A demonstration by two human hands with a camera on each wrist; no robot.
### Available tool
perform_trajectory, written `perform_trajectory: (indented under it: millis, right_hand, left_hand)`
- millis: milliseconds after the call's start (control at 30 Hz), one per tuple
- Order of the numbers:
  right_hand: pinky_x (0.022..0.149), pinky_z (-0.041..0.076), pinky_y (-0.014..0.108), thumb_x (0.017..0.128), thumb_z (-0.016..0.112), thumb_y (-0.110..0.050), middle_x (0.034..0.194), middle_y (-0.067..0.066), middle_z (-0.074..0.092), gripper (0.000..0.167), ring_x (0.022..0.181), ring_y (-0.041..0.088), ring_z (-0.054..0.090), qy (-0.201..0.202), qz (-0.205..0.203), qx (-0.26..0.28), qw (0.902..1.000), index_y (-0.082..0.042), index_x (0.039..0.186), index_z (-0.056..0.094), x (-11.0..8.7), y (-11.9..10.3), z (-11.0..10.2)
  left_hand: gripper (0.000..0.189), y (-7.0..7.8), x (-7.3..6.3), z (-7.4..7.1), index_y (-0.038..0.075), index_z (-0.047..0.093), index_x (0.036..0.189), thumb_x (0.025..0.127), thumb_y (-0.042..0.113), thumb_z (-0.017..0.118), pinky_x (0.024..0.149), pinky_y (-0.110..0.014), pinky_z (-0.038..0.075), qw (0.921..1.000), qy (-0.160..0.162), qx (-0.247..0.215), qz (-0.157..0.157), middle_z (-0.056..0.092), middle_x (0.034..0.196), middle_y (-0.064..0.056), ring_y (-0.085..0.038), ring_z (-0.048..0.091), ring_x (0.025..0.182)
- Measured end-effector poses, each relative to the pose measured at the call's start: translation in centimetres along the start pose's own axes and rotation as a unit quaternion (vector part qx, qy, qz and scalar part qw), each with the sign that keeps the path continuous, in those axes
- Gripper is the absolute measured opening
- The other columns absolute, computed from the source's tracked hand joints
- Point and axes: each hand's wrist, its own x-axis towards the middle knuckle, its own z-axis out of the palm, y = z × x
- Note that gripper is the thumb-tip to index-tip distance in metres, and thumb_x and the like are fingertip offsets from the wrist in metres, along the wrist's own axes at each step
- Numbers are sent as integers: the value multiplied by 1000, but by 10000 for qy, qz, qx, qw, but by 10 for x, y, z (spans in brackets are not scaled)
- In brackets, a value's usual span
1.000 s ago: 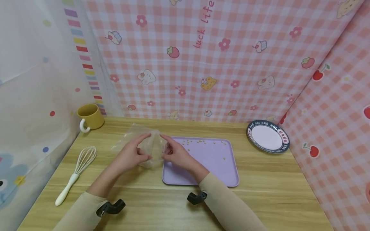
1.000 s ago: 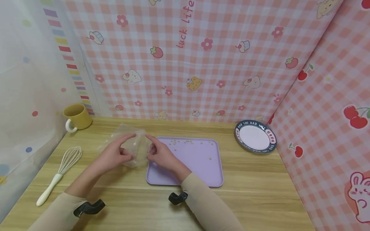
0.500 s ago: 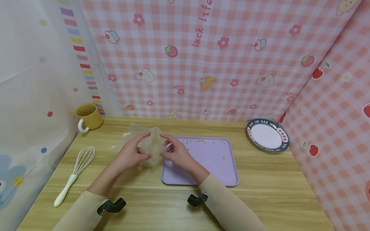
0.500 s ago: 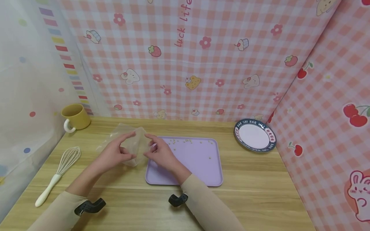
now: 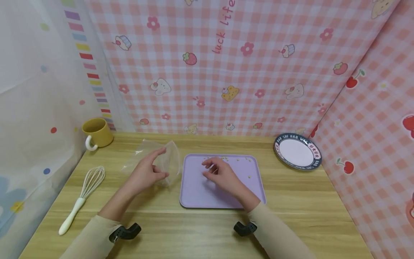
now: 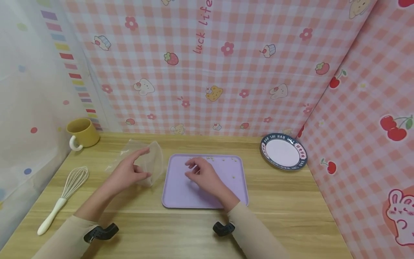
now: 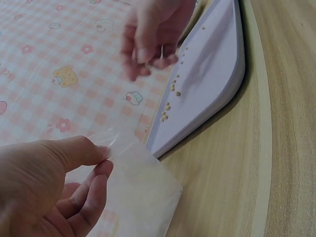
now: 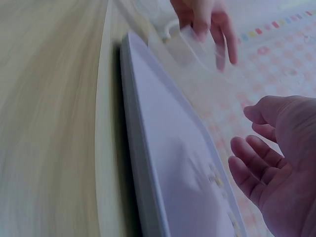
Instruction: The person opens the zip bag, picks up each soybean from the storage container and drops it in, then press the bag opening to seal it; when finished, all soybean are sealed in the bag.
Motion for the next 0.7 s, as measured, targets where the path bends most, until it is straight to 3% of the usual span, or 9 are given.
perform_trajectory:
  millis: [133,367,533,700]
  right_hand:
    - [82,57,31,99,82,-4,117,20,70,31,94,19,68,107,19,-531,9985,1,128,72,-16,10,-30]
    - [76,57,33,93,85,4,107,17,70,28,87,23,65,516,-441,-1506,9863,3,119,74,-44,35,-74]
    - [74,52,35,90,87,4,107,15,68,30,86,23,60,659,-295,-2011,9769,2,118,74,-61,50,-95]
    - [75,49,35,91,86,1,103,11,62,31,87,22,56,595,14,-2168,9744,1,120,74,-71,59,-109]
  left_hand:
    - [88,0,-2,0,5,43,168,92,-3,87,61,-30,59,9999,164,30,17,46,168,-20,-18,72,73]
    - [80,0,-2,2,3,51,162,91,-2,88,62,-28,59,9984,515,-24,226,51,162,-23,-15,73,75]
    - [77,3,-1,3,2,54,160,91,-2,88,60,-27,58,9980,579,-42,264,53,159,-26,-15,73,75]
    - [77,4,1,4,1,54,159,91,-1,89,61,-26,58,9983,522,-31,246,52,159,-25,-15,73,75]
